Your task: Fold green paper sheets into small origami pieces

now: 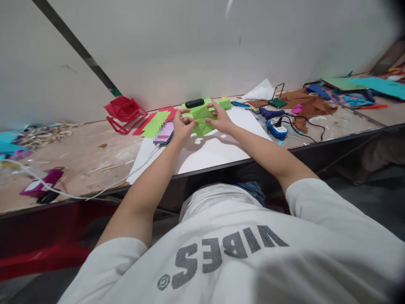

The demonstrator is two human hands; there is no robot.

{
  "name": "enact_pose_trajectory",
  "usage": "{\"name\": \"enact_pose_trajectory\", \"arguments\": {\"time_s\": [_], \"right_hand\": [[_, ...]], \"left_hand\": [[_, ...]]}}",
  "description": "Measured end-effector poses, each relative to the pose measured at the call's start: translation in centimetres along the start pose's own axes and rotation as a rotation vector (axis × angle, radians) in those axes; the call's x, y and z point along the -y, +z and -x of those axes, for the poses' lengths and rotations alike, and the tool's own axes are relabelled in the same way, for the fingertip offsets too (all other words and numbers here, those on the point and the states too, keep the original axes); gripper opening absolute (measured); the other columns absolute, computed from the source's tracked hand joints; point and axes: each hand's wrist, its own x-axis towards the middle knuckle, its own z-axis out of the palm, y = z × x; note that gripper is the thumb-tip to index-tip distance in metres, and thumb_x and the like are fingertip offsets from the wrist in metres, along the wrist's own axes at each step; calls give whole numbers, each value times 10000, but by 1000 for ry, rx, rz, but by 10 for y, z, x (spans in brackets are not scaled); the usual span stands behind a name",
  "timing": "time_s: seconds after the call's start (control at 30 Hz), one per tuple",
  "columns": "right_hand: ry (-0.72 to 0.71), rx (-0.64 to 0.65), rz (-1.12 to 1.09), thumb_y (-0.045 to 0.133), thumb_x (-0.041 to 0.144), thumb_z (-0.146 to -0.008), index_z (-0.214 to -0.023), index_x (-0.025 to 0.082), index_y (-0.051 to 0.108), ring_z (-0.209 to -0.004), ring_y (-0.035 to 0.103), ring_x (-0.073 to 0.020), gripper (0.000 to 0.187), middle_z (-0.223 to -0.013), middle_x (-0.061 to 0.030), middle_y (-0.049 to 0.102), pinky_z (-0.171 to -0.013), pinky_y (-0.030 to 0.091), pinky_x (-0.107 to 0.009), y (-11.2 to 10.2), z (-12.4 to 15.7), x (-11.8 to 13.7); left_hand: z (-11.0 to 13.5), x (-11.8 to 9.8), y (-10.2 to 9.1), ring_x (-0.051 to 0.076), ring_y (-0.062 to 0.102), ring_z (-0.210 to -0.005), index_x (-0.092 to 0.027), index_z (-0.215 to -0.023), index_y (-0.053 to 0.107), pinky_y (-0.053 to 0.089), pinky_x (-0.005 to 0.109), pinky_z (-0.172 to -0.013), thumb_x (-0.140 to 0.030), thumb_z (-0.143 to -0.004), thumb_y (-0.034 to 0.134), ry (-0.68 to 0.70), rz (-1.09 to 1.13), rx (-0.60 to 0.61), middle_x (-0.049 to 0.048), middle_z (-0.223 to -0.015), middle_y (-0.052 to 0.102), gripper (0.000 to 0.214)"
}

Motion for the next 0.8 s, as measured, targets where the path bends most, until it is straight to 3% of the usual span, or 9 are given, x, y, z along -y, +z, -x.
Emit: {"name": "enact_pose_trajectory", "arguments": {"time_s": [0.13, 0.23, 0.33, 0.47, 0.57, 0.8], "right_hand": [[38, -103, -38, 1075, 629, -780, -1272, 349, 530, -992, 804, -245, 786, -1031, 17, 786, -806, 655, -346, 2, 0, -4], [12, -149, -30, 1032, 590, -840, -1263, 352, 530, -1073, 816, -238, 698, -1091, 9, 782, -841, 669, -337, 5, -1, -11], [40, -153, -70, 1076, 543, -793, -1175, 349, 533, -1056, 802, -237, 691, -1067, 11, 801, -879, 686, -351, 8, -4, -16], [33, -108, -130, 1144, 558, -694, -1061, 313, 630, -1036, 785, -235, 678, -1070, -15, 854, -921, 694, -367, 7, -7, -17], [-1, -39, -164, 1155, 586, -682, -994, 271, 723, -1016, 782, -232, 619, -1041, -36, 866, -950, 690, -372, 3, -9, -21], [3, -5, -199, 1122, 501, -663, -982, 246, 829, -1011, 820, -267, 503, -1064, -66, 909, -969, 718, -422, 2, -10, -27]], "left_hand": [[3, 2, 1, 157, 672, -696, -326, -1227, 629, 503, 287, -704, -423, -601, 1102, -37, 62, 7, -113, -756, 675, 791], [6, 3, 3, 152, 636, -639, -328, -1201, 640, 472, 288, -640, -403, -578, 1045, -125, 18, 23, -108, -742, 689, 747], [8, 2, 5, 156, 638, -653, -335, -1154, 646, 493, 289, -648, -361, -577, 991, -139, -1, 6, -100, -732, 679, 672], [6, 2, 6, 154, 622, -650, -335, -1143, 678, 443, 285, -627, -361, -589, 994, -112, -20, -28, -97, -733, 663, 638], [2, 6, 3, 160, 661, -714, -324, -1149, 712, 494, 289, -686, -390, -576, 1078, -74, -29, -39, -75, -799, 705, 683], [-3, 22, -2, 207, 734, -809, -323, -1186, 750, 542, 328, -762, -623, -602, 1226, -4, -4, -11, -33, -864, 729, 811]]}}
